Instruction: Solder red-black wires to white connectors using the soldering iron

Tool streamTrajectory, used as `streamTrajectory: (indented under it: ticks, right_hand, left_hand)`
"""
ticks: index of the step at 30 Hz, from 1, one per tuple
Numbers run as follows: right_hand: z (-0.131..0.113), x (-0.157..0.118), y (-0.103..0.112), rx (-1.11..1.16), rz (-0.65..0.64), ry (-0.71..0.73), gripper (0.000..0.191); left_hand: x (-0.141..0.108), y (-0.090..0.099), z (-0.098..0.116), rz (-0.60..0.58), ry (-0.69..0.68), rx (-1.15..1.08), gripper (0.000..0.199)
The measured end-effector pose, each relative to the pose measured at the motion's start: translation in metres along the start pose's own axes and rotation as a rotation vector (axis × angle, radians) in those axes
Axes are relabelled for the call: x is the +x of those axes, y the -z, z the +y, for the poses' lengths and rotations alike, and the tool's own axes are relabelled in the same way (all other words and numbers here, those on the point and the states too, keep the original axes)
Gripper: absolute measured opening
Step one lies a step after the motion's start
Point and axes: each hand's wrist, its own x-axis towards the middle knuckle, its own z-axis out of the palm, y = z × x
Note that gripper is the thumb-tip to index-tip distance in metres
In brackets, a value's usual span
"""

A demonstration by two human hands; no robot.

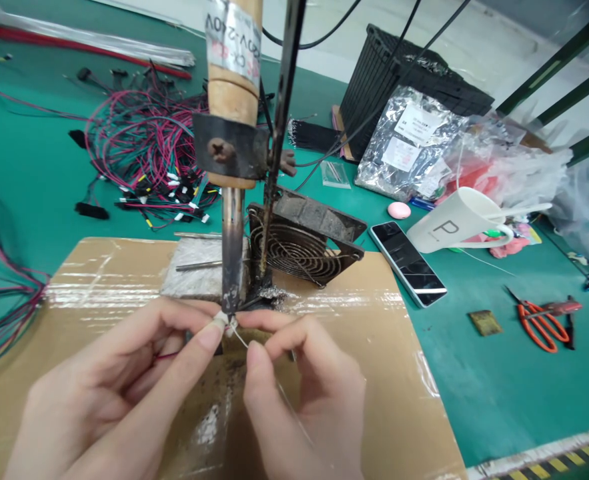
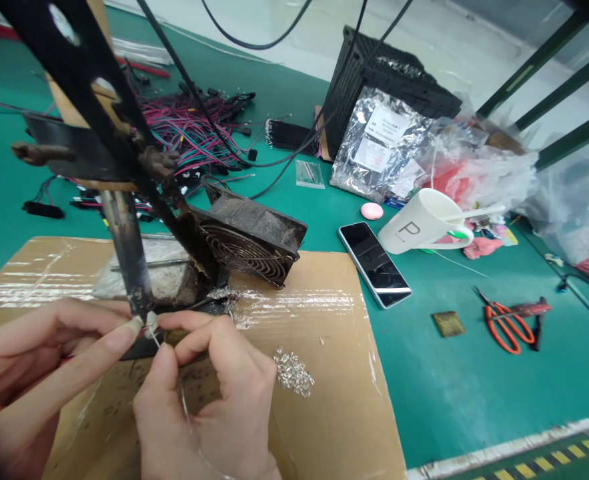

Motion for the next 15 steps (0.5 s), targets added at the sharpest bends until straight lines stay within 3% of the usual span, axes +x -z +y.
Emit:
streamTrajectory:
  ticks: [8, 15]
  right_hand:
    - [-0.001, 0.001, 0.001, 0.049, -0.014, -0.009, 0.014]
    - [-0.002, 0.002, -0.001, 0.069, 0.008, -0.014, 0.016]
  left_hand:
    - [0.001, -0.001, 0.003, -0.017, -0.015, -0.021, 0.029]
    - [-0.003, 0.012, 0.002, -0.046, -0.062, 0.015, 0.021]
